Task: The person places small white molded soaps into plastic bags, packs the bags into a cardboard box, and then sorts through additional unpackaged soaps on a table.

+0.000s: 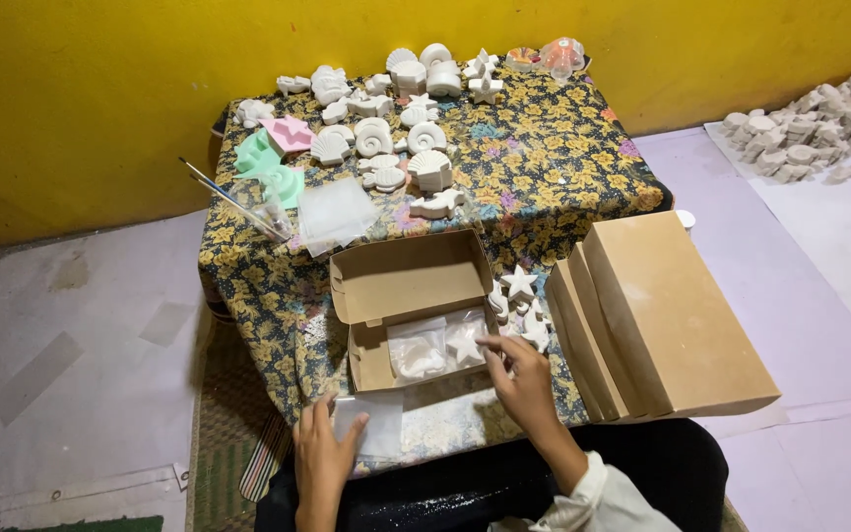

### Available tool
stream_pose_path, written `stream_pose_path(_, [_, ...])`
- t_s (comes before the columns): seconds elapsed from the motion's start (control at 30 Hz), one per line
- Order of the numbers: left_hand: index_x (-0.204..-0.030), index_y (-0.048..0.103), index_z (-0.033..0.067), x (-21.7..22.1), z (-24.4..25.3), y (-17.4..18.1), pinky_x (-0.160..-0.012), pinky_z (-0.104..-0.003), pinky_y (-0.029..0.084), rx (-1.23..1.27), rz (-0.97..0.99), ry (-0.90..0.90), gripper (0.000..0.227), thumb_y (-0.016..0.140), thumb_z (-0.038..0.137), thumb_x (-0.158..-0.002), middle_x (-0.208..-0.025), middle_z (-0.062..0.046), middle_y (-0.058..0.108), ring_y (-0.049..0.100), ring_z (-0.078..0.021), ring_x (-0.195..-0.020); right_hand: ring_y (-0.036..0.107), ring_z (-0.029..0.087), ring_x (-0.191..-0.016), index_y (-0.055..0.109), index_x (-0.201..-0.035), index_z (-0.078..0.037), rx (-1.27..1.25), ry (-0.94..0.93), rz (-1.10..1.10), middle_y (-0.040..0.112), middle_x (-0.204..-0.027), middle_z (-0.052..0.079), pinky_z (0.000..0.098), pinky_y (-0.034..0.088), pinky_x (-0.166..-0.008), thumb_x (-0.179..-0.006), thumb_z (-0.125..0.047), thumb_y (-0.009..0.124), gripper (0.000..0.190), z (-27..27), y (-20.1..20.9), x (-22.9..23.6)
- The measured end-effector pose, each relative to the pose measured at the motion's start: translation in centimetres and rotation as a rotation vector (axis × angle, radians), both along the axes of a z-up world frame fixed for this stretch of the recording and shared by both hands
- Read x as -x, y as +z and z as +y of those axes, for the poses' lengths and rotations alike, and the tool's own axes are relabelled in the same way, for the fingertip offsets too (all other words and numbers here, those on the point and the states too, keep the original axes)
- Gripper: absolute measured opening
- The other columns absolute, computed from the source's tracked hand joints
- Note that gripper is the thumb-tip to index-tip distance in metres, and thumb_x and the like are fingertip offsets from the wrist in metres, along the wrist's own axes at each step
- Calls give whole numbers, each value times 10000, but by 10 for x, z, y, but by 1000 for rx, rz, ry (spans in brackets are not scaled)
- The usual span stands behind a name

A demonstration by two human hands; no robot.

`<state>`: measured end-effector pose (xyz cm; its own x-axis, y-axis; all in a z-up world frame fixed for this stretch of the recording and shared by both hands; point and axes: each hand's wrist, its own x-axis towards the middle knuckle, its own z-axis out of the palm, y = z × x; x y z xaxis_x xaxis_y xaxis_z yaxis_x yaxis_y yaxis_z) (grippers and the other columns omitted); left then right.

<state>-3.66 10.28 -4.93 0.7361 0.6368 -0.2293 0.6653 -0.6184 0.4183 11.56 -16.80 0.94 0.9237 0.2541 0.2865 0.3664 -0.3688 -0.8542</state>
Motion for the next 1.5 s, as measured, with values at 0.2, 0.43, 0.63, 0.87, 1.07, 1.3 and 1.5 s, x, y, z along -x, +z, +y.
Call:
stream_pose_path(0.2, [-1189, 645, 160, 12, 5, -55, -967, -393, 523, -122, -218, 22, 541, 811, 414, -741, -1137, -28, 732, 661, -249, -1022, 459, 94, -520, 813, -963, -91, -28, -56, 85, 672, -702, -5, 239, 359, -463, -847, -57, 677, 182, -21, 31, 55])
stream_pose_path(0.43, [-986, 682, 146, 26, -10, 1, -772, -330, 561, -2, -240, 43, 160, 669, 291, -918, -921, -46, 747, 684, -191, -862, 537, 94, -532, 822, -978, -107, 15, -67, 169, 778, -822, 1, 227, 424, -484, -841, -76, 688, 194, -23, 18, 73])
stream_pose_path(0.63, [-958, 707, 80, 38, -25, 37, -484, -267, 361, 431, -487, 184, 282, 617, 347, -956, -741, -72, 738, 550, -144, -532, 538, 86, -545, 822, -1013, -103, -28, 58, 269, 775, -806, 20, 216, 441, -489, -860, -110, 697, 198, -6, 14, 85])
stream_pose_path(0.87, [-1006, 615, -31, 33, -54, 72, -512, -288, 501, 823, -737, 274, 194, 581, 160, -993, -796, -160, 656, 588, -191, -613, 512, 294, -1217, 417, -1479, -193, 109, 370, 110, 506, -1399, 127, 458, 477, -954, -766, -99, 767, 800, 17, 36, 106])
stream_pose_path(1.07, [-1100, 527, -25, 37, -77, 91, -610, -298, 511, 779, -835, 126, 298, 587, 236, -970, -861, -143, 619, 580, -175, -688, 594, 263, -1115, 741, -941, -93, -189, 338, -61, 632, -1232, 111, 384, 508, -896, -811, -125, 723, 136, 32, 65, 115])
stream_pose_path(1.3, [-1345, 489, 19, 35, -87, 139, -1130, -597, 386, 366, -832, -376, 1078, 499, 895, -716, -1413, -209, 512, 478, -385, -1375, 484, 137, -652, 709, -763, 1, -402, 356, 263, 600, -759, 53, 269, 403, -576, -959, -251, 661, 323, 11, 92, 113])
stream_pose_path(1.5, [-873, 841, -23, 31, -98, 98, -662, -307, 665, 874, -665, -98, 281, 754, 234, -800, -756, -161, 862, 802, -206, -668, 489, 117, -582, 704, -719, 7, -221, 270, 288, 600, -687, 29, 272, 411, -539, -935, -143, 660, 267, -12, 82, 109])
